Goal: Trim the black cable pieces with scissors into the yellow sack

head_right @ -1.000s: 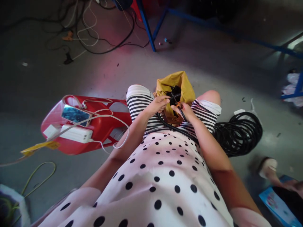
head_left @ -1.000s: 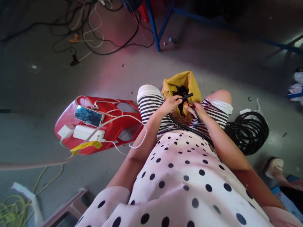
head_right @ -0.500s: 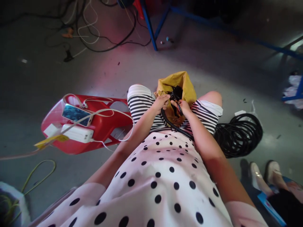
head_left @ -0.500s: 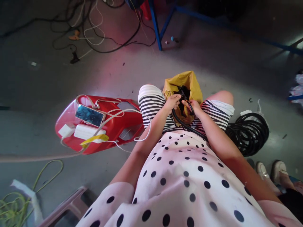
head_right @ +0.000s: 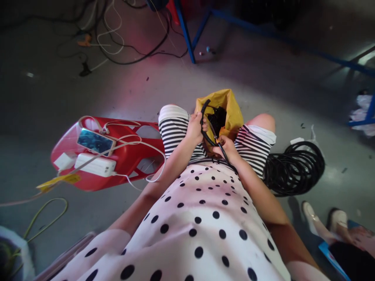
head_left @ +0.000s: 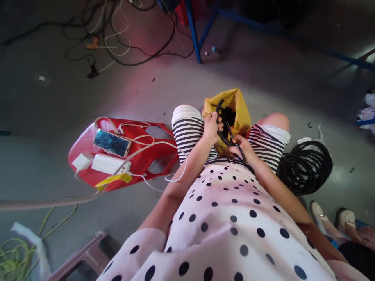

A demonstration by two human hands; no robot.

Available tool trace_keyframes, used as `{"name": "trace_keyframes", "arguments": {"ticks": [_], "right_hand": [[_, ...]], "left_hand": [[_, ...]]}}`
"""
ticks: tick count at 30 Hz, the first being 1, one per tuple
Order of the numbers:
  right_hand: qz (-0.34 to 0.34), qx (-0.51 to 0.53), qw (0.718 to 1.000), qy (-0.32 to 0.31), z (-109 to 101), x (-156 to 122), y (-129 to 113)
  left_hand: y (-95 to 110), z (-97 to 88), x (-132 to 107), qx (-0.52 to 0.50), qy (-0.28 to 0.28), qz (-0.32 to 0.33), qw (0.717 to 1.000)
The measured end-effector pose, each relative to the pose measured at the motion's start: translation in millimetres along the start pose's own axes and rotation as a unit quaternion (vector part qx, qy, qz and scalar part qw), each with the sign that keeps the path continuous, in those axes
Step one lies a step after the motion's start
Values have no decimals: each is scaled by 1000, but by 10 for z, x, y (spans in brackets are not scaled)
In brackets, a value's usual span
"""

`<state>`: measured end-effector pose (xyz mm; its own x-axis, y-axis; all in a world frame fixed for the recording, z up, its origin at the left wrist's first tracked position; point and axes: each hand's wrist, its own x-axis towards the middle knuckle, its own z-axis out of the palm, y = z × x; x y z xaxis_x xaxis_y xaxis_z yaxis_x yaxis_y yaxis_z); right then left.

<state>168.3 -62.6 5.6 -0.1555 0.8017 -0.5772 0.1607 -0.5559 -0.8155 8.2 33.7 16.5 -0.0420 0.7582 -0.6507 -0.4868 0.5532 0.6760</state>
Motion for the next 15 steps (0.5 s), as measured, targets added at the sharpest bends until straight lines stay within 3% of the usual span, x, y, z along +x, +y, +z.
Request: {"name": "trace_keyframes", "arguments": {"ticks": [3,6,10,15], "right_hand": [[5,12,1000,-10,-15,42,-31],[-14,-32,999,19,-131,89,-52],[-64,-101,990,76,-276,151,-64],[-64,-147,983,86,-303,191,-95]], "left_hand": [[39,30,-156,72,-42,0,997],[72,-26,-246,122,-86,22,989],[53,-92,-295,155,-103,42,982],[-16,-110,-281,170,-128,70,975]]}}
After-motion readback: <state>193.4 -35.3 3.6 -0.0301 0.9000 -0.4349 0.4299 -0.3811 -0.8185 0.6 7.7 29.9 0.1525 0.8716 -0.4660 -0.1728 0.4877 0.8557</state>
